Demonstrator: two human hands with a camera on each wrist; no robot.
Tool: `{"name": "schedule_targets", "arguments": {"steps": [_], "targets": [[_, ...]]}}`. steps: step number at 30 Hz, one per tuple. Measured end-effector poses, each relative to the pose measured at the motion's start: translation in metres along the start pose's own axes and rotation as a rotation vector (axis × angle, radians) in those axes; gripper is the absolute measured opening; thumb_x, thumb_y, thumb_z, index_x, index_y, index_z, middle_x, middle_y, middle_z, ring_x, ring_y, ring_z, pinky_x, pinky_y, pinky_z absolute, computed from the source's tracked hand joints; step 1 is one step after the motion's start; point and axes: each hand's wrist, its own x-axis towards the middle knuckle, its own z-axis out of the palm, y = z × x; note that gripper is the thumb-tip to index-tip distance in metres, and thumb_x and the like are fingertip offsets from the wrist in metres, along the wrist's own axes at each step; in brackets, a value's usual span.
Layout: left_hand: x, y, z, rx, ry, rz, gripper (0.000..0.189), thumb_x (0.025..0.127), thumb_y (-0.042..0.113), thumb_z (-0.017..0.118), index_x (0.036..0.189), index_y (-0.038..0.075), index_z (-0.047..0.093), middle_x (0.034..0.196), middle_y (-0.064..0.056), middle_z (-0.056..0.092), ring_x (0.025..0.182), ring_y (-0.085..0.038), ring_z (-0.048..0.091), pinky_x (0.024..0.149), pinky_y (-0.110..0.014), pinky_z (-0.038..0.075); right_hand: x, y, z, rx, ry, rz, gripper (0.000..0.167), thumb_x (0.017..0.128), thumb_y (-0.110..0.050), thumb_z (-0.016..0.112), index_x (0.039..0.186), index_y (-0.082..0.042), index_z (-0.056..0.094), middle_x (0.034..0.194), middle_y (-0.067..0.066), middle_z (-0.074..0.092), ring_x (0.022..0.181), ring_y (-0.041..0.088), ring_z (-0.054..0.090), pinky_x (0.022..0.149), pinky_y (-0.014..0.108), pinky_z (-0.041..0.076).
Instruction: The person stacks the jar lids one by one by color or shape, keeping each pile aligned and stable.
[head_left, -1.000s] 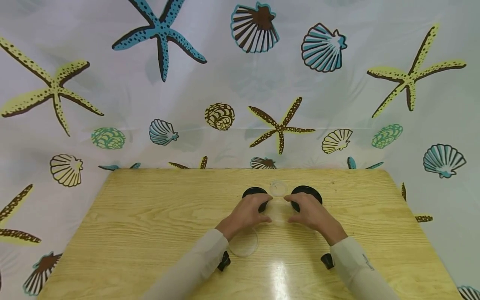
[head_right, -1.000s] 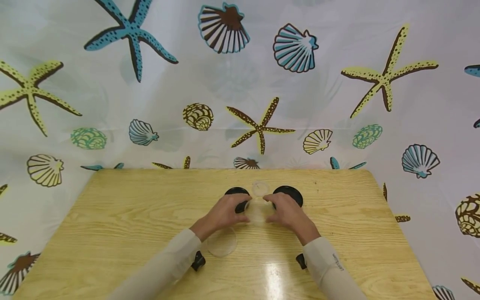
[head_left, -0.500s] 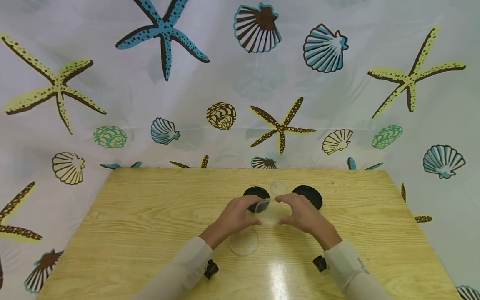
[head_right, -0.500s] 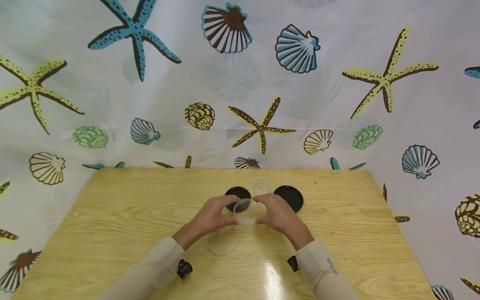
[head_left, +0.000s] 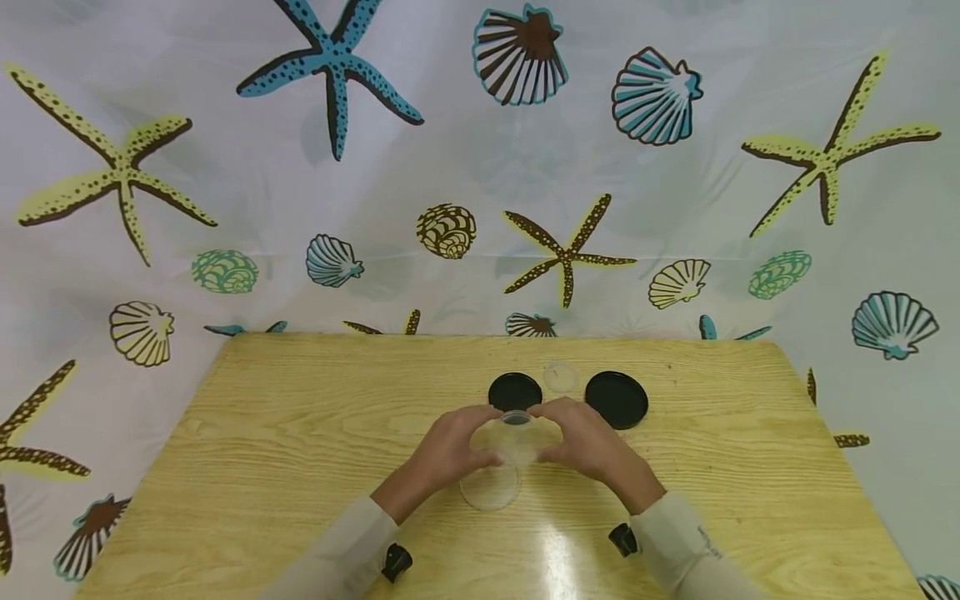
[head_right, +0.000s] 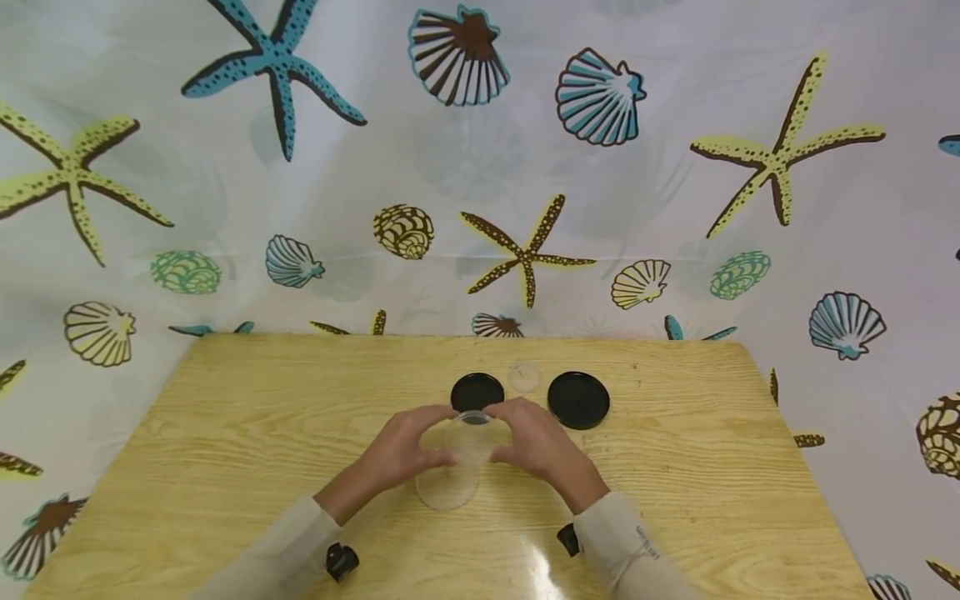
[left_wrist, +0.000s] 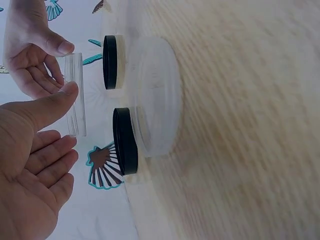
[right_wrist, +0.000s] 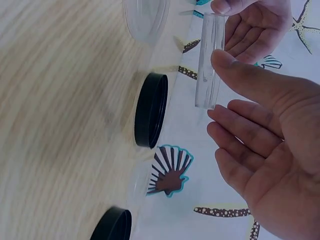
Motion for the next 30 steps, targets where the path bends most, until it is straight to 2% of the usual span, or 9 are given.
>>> {"name": "schedule_targets", "arguments": {"steps": [11,21,25,30], "targets": [[-0.019,-0.011,0.001,0.006,-0.016,-0.066,0.056,0.072,0.018,0.083,0.123,0.005,0.062,0.126,-0.013,0.062,0.118,-0.031,0.058,0.096,-0.047,0.049,0.005,-0.007,0.019,0.031,-0.043,-0.037,0.057,0.075,-0.016,0.081,0.126,-0.004,0.059,0.125,0.011,0.061,0.119,0.032,0.055,0.098,0.047,0.047],[-0.028,-0.017,0.003,0.007,-0.003,-0.085,0.055,0.070,0.017,0.084,0.119,0.005,0.064,0.123,-0.013,0.064,0.116,-0.031,0.059,0.096,-0.046,0.049,0.007,-0.012,0.029,-0.039,-0.050,-0.047,0.057,0.075,-0.020,0.081,0.126,-0.006,0.060,0.125,0.009,0.062,0.119,0.029,0.056,0.098,0.044,0.048],[-0.032,-0.019,0.005,0.023,-0.014,-0.101,0.054,0.071,0.018,0.083,0.120,0.006,0.063,0.124,-0.012,0.064,0.117,-0.030,0.059,0.097,-0.046,0.049,0.007,-0.012,0.034,-0.072,-0.040,-0.079,0.056,0.074,-0.020,0.081,0.125,-0.005,0.061,0.123,0.010,0.063,0.116,0.028,0.057,0.097,0.043,0.049],[-0.036,-0.021,0.007,0.027,-0.012,-0.093,0.054,0.071,0.020,0.083,0.120,0.006,0.063,0.123,-0.012,0.064,0.116,-0.030,0.059,0.097,-0.045,0.049,0.008,-0.013,0.039,-0.073,-0.045,-0.084,0.055,0.074,-0.020,0.081,0.123,-0.004,0.061,0.122,0.011,0.064,0.115,0.029,0.058,0.096,0.043,0.049]]}}
